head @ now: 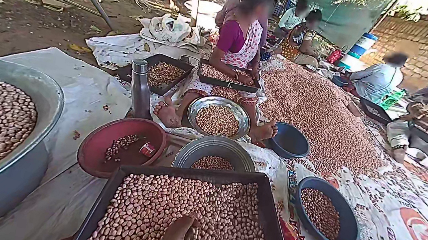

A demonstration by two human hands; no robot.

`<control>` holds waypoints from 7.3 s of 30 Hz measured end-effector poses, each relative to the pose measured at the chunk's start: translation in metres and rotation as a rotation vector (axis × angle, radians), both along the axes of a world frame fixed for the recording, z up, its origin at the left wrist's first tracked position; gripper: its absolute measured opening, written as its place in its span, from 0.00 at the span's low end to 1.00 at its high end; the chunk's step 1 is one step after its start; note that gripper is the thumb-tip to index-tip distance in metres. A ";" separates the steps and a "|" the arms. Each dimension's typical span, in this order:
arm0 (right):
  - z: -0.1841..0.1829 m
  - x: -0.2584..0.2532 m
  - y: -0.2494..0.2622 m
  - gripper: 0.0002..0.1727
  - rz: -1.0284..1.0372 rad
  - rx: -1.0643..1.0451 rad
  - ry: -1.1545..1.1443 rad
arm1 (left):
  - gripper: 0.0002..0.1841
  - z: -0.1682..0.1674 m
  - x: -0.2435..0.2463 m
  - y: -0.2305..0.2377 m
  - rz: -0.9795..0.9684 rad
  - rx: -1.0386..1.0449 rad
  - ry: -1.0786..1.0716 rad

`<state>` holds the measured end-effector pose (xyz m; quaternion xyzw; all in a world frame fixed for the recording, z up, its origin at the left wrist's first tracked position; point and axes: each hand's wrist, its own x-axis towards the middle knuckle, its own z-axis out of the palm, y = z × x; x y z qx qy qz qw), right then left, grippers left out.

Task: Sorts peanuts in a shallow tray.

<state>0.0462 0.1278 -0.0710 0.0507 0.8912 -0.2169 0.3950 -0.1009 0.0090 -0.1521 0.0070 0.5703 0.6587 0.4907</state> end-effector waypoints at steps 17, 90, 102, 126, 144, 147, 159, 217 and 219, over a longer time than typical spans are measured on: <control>-0.017 0.000 -0.005 0.21 0.142 -0.072 -0.087 | 0.16 0.002 -0.012 -0.003 0.222 0.148 0.016; -0.019 -0.020 0.048 0.19 -0.401 0.377 -0.182 | 0.19 0.002 0.000 -0.002 -0.350 -0.080 -0.203; -0.028 -0.046 0.044 0.24 -0.378 0.444 -0.047 | 0.20 -0.003 -0.002 -0.003 -0.336 -0.086 -0.157; -0.058 -0.022 0.009 0.22 -0.027 0.104 0.304 | 0.26 0.012 -0.025 -0.007 0.365 0.229 -0.149; -0.026 -0.023 -0.013 0.17 0.297 0.062 -0.098 | 0.08 0.019 -0.032 -0.007 -0.156 -0.068 0.539; -0.001 -0.015 0.042 0.15 -0.021 0.309 -0.081 | 0.15 0.035 -0.036 0.010 -0.537 -0.285 0.765; 0.010 0.011 0.091 0.16 -0.398 0.271 0.655 | 0.21 0.042 -0.036 0.035 -1.105 -0.687 1.097; -0.001 0.002 0.022 0.21 -0.275 0.234 0.036 | 0.18 0.048 0.048 0.026 -1.448 -0.551 1.149; -0.004 0.006 0.026 0.19 -0.303 0.216 0.174 | 0.18 0.044 0.045 0.026 -1.432 -0.534 1.127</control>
